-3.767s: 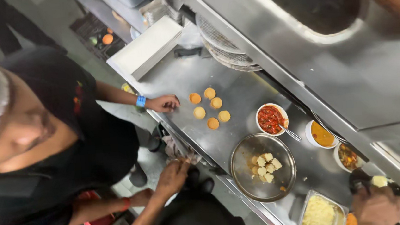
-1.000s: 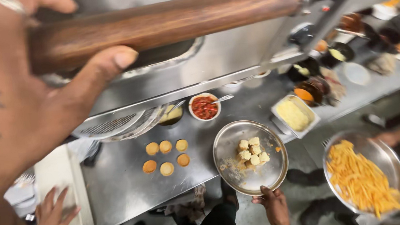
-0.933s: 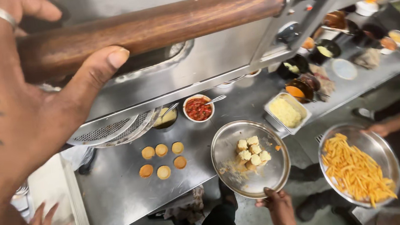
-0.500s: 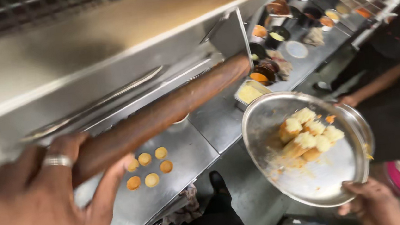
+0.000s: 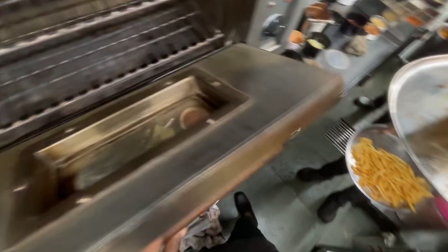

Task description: The person assembles small food items by scooping a white creamy mixture into round pastry shells using a spoon. They place the filled shells on a metal tray and later transfer them into an oven. The person also handles a container of shredded cheese and other ingredients on the counter.

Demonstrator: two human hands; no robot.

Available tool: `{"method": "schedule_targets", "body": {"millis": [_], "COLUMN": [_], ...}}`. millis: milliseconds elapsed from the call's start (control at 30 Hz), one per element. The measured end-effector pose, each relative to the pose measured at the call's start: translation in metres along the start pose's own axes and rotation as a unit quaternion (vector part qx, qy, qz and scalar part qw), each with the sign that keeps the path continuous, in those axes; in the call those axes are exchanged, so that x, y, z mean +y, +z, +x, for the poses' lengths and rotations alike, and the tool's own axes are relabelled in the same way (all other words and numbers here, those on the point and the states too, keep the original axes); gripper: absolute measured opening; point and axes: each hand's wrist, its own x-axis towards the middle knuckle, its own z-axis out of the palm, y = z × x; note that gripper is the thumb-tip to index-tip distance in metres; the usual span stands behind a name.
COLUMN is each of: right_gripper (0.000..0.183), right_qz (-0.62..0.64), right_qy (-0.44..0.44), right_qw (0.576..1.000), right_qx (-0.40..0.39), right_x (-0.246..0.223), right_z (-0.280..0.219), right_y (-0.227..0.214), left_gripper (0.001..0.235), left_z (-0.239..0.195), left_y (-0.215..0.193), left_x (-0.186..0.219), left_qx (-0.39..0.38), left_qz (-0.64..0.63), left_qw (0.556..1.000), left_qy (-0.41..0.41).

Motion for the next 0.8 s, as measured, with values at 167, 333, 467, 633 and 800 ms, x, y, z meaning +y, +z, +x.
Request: {"method": "schedule_targets", "body": {"millis": [167,333,467,633,800], "right_gripper": [0.038,0.033,0.029,0.025,0.022], "right_qz": [0.028,0.073,0.088,0.106,0.014], "right_qy": [-0.009,-0.009,-0.021,-0.023,-0.039], "right_qw": [0.997,0.987,0.974,0.951,0.961], "right_qx": [-0.077,-0.145,-0.207,-0.288,-0.273], "right_x": [-0.045,-0.067,-0.086,-0.110,-0.123], "right_z": [0.049,0.078,0.075,0.082,0.090], "right_y": [0.069,0.146,0.191,0.269,0.371], "left_gripper": [0.040,0.031,0.028,0.032,0.027], "left_z": [0.015,0.019,0.036,0.050,0.046], "left_y": [0.046,0.065,0.079,0.077,0.064], "left_x": [0.000,-0.007,-0.002,-0.002,0.001], "left_qx": [0.455,0.515,0.529,0.484,0.455], "left_qz": [-0.089,-0.131,-0.163,-0.163,-0.116], "left_qw": [0.839,0.793,0.771,0.800,0.844], "left_qy": [0.284,0.297,0.314,0.315,0.259]}}
